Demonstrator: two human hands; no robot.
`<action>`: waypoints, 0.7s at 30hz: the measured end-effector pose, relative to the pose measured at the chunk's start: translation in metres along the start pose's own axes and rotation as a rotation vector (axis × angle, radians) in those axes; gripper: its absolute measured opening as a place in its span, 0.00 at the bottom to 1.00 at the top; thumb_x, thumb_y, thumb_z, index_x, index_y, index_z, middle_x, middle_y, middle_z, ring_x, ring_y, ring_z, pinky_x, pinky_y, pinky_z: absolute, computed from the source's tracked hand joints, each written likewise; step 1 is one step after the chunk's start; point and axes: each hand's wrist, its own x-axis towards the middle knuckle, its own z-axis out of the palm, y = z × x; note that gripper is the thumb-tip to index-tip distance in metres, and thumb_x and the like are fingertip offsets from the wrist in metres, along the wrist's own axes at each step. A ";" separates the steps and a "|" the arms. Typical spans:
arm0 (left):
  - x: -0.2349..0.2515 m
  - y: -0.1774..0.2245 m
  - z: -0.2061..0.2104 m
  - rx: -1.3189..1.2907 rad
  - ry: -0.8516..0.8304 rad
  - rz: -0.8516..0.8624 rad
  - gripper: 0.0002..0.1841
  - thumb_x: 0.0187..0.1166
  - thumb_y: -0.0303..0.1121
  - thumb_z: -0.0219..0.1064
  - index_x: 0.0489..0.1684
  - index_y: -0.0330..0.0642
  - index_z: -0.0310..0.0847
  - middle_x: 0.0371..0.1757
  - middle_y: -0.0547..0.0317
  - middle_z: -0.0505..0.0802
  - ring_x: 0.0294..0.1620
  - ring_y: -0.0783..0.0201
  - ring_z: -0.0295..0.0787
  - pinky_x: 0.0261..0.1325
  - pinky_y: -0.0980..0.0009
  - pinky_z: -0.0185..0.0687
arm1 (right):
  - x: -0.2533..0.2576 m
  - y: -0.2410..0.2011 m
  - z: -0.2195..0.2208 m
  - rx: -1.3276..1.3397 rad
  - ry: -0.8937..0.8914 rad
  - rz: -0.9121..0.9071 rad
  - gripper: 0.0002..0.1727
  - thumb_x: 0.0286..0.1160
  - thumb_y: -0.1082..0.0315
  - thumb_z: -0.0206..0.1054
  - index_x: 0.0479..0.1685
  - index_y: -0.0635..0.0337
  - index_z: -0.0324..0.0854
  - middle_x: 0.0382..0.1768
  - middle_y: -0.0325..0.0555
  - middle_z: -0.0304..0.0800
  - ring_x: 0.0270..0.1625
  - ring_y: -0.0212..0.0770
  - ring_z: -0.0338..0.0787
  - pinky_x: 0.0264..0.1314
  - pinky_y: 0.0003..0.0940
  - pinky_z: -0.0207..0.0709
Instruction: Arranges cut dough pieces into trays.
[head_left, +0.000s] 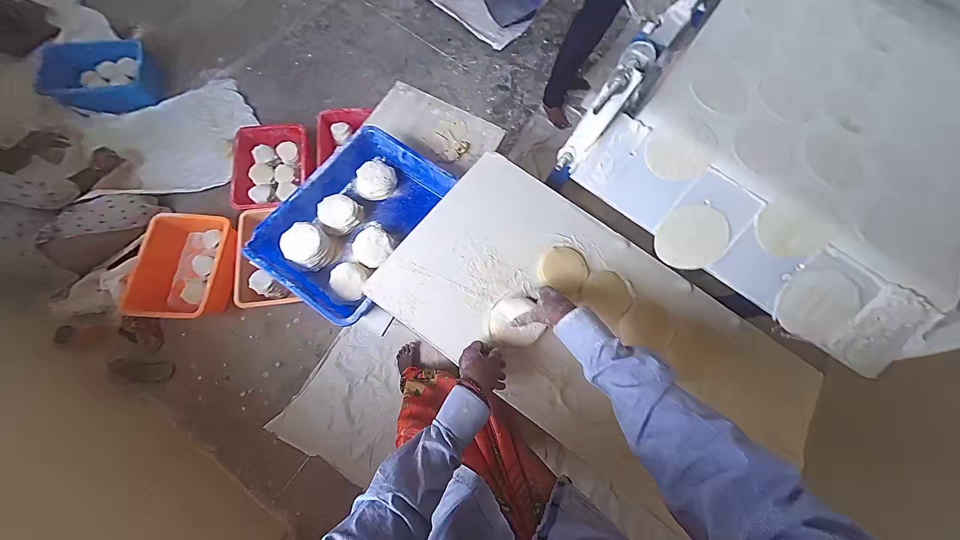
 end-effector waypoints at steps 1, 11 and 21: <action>-0.002 -0.004 -0.008 -0.007 0.018 0.037 0.15 0.91 0.32 0.58 0.66 0.32 0.74 0.49 0.41 0.92 0.36 0.52 0.93 0.40 0.57 0.91 | -0.009 -0.006 0.001 -0.020 0.029 -0.017 0.40 0.57 0.54 0.88 0.70 0.68 0.81 0.68 0.68 0.84 0.75 0.63 0.81 0.79 0.63 0.69; 0.015 0.006 -0.095 -0.615 -0.007 0.434 0.22 0.95 0.37 0.46 0.70 0.25 0.71 0.53 0.42 0.90 0.50 0.60 0.91 0.58 0.63 0.86 | -0.072 -0.103 0.017 0.027 0.277 -0.351 0.29 0.53 0.63 0.87 0.53 0.69 0.85 0.44 0.65 0.93 0.49 0.62 0.93 0.56 0.61 0.80; 0.026 0.057 -0.187 -1.006 -0.119 0.366 0.18 0.87 0.29 0.57 0.71 0.29 0.71 0.49 0.46 0.93 0.48 0.57 0.94 0.57 0.58 0.90 | 0.018 -0.208 0.009 0.492 -0.080 -0.372 0.36 0.46 0.74 0.85 0.65 0.67 0.80 0.50 0.50 0.94 0.50 0.36 0.95 0.55 0.32 0.88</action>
